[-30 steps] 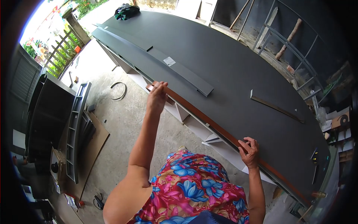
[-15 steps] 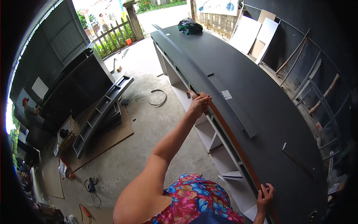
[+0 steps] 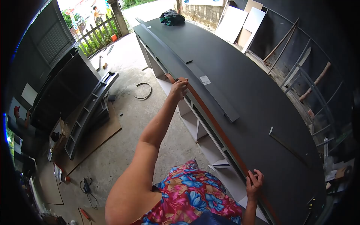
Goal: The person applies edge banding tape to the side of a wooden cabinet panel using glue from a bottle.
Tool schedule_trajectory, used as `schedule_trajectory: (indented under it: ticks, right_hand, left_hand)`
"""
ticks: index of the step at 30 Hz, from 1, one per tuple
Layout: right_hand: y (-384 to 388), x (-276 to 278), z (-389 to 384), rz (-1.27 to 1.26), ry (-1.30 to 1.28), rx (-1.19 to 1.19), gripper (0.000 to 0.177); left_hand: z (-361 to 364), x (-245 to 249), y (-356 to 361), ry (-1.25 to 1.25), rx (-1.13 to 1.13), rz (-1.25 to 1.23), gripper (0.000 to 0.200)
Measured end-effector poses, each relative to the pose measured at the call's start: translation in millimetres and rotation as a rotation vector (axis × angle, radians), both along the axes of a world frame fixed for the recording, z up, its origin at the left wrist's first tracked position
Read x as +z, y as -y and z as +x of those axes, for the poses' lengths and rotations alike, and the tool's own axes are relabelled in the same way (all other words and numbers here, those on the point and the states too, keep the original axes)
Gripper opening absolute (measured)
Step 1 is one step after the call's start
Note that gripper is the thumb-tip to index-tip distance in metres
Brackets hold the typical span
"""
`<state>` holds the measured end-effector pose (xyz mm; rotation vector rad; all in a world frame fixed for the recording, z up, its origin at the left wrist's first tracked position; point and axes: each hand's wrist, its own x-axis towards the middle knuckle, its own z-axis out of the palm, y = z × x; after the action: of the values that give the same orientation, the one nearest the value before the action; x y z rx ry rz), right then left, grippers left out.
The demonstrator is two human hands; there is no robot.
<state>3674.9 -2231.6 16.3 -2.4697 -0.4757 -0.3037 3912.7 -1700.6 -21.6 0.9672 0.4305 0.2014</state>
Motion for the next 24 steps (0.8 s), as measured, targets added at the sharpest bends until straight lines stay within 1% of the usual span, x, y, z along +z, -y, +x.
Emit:
schedule_trajectory:
  ticks: [4, 7, 8, 11, 12, 15, 18, 21, 22, 23, 24]
  right_hand:
    - [2, -1, 2, 0.005, -0.018, 0.003, 0.029]
    - [2, -3, 1, -0.001, 0.004, -0.006, 0.029]
    - [1, -4, 2, 0.002, 0.021, -0.012, 0.03]
    - [2, -6, 3, -0.006, 0.017, -0.028, 0.03]
    - [1, -5, 2, -0.018, 0.015, -0.036, 0.03]
    - [-2, -2, 3, -0.035, 0.01, -0.047, 0.03]
    - [-4, -2, 4, -0.017, 0.008, -0.056, 0.03]
    - [-3, -3, 4, -0.036, 0.005, -0.055, 0.03]
    - [-3, -3, 4, -0.057, -0.004, -0.069, 0.03]
    - [-4, -7, 5, 0.004, 0.008, -0.081, 0.03]
    - [-9, -5, 7, -0.014, 0.051, -0.087, 0.03]
  left_hand:
    - [3, 6, 0, 0.012, 0.03, 0.072, 0.023]
    - [7, 1, -5, -0.1, 0.072, 0.187, 0.025]
    - [7, -1, -7, -0.082, 0.079, 0.197, 0.027]
    - [8, -7, -15, -0.084, 0.089, 0.311, 0.021]
    - [8, -9, -17, -0.088, 0.082, 0.394, 0.022]
    - [12, -17, -20, 0.003, 0.079, 0.473, 0.026]
    - [16, -17, -23, -0.036, 0.201, 0.394, 0.028]
    - [19, -37, -33, 0.01, 0.156, 0.474, 0.03]
    - [18, -45, -36, 0.059, 0.156, 0.515, 0.038]
    - [20, -52, -45, -0.059, 0.135, 0.584, 0.035]
    - [20, -68, -59, 0.036, 0.086, 0.73, 0.041]
